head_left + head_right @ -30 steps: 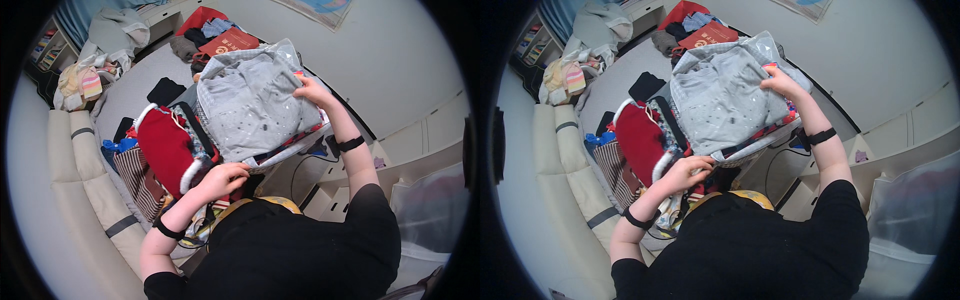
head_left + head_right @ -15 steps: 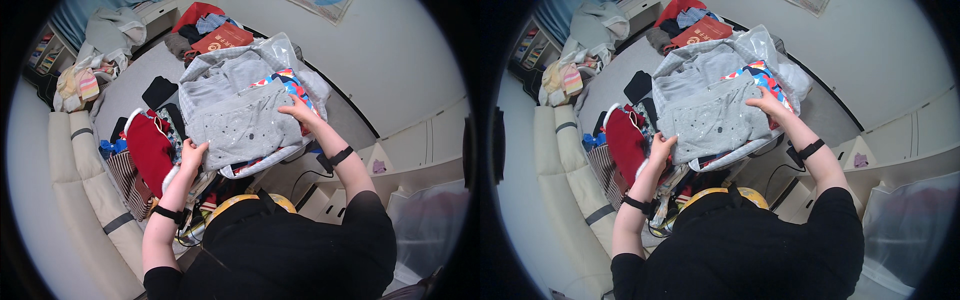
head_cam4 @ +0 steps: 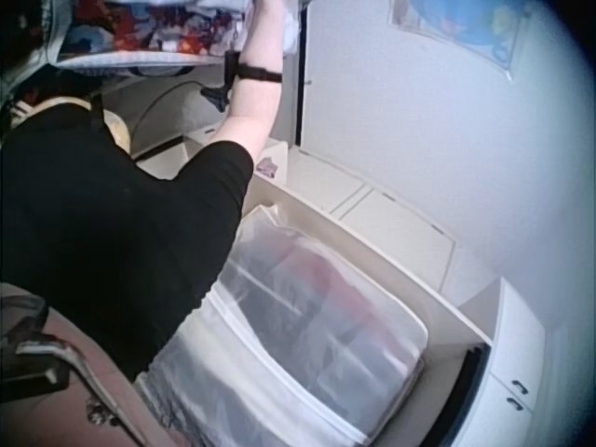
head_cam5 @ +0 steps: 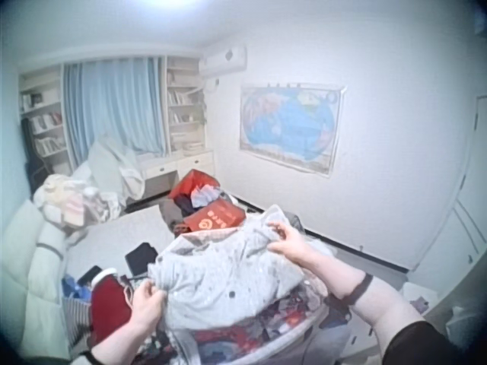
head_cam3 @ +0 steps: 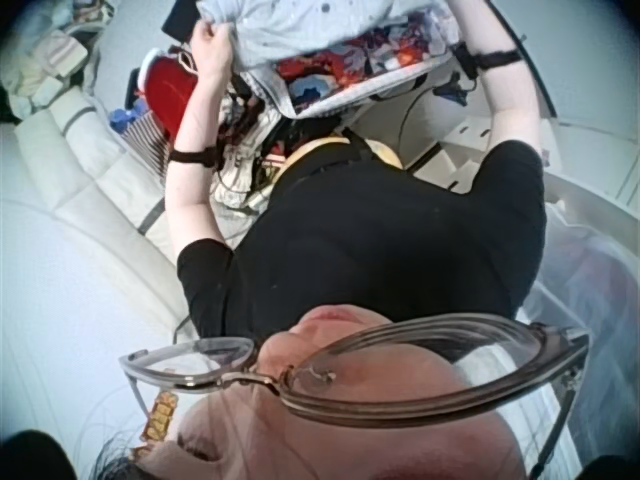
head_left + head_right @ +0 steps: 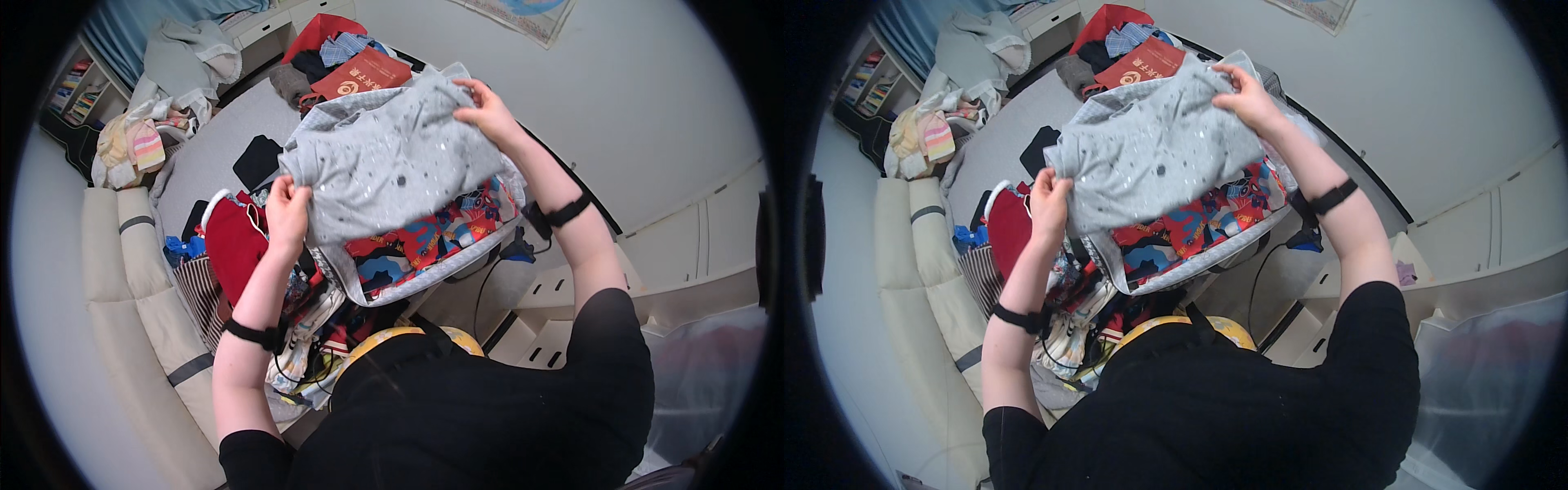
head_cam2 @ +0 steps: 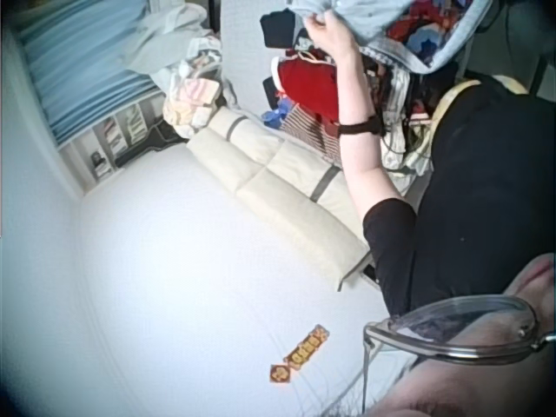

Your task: The person picks up items from a pile of clothes by hand, including a grey sweatshirt, a colorful camouflage hoodie, a grey shirt, a blue shirt, black trousers, denim jeans, a yellow shirt, and a white hat, and places them into a storage bin.

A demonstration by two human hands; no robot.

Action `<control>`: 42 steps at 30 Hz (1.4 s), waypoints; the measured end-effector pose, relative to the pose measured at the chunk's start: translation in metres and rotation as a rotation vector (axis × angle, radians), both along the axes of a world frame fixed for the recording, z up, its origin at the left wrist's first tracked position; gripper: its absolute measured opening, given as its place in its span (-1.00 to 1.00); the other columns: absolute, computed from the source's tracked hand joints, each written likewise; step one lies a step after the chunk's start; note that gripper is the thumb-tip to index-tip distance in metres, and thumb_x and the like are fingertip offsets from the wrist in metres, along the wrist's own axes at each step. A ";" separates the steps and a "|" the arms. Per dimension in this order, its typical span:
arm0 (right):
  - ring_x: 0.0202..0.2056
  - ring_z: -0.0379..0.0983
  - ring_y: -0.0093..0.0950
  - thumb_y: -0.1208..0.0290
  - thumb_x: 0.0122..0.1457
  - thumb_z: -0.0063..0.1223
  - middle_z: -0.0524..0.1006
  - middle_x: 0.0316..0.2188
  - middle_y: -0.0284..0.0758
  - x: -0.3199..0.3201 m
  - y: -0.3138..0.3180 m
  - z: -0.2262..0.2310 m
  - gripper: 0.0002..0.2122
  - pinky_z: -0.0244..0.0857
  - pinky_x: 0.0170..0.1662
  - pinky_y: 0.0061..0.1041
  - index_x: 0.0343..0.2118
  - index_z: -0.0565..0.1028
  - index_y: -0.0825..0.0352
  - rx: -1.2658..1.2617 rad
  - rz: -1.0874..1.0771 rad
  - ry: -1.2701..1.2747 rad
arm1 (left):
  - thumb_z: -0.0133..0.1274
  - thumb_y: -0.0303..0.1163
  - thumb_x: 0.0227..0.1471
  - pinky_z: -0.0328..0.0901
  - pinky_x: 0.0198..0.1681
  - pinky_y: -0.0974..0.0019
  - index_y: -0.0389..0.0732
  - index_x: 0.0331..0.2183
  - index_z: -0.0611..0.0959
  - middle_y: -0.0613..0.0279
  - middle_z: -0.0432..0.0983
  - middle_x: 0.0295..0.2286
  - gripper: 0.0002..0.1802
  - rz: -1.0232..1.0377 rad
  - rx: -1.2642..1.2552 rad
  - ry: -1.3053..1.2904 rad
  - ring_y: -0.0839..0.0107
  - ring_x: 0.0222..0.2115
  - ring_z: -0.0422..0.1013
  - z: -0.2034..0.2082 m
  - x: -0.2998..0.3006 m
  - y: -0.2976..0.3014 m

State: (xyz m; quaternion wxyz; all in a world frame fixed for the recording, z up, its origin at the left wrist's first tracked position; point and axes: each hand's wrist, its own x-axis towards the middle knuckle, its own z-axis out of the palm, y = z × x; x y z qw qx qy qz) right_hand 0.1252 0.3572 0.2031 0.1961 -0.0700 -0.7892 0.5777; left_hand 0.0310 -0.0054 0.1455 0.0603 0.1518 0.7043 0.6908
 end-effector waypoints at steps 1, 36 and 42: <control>-0.16 0.34 -0.55 0.54 -0.14 0.16 0.43 -0.23 -0.35 -0.015 0.004 0.005 -0.44 0.23 -0.08 -0.58 0.04 0.33 0.27 -0.041 0.024 0.039 | 0.00 -0.53 -0.04 0.12 -0.47 0.60 -0.30 -0.30 0.47 0.50 0.30 -0.57 -0.82 0.015 0.047 0.022 0.72 -0.56 0.17 -0.010 -0.023 -0.001; 0.03 0.34 -0.24 0.12 0.04 0.03 0.35 0.05 -0.06 -0.137 0.102 -0.117 -0.48 0.21 0.07 -0.40 -0.01 0.40 0.41 0.665 -0.066 -0.509 | -0.05 0.05 0.03 0.08 0.10 -0.17 0.08 0.20 0.10 -0.02 -0.06 0.19 -0.24 -0.411 -1.227 0.478 -0.19 0.16 -0.04 -0.088 -0.015 0.093; 0.17 0.15 -0.19 0.02 0.06 -0.03 0.20 0.15 -0.02 -0.156 0.051 -0.135 -0.29 0.04 0.19 -0.41 0.19 0.11 0.38 0.459 0.190 -0.505 | -0.15 0.31 -0.04 -0.02 0.03 -0.45 0.23 0.23 -0.04 -0.01 -0.20 0.23 -0.11 -0.586 -1.387 0.194 -0.26 0.19 -0.19 -0.133 -0.005 0.092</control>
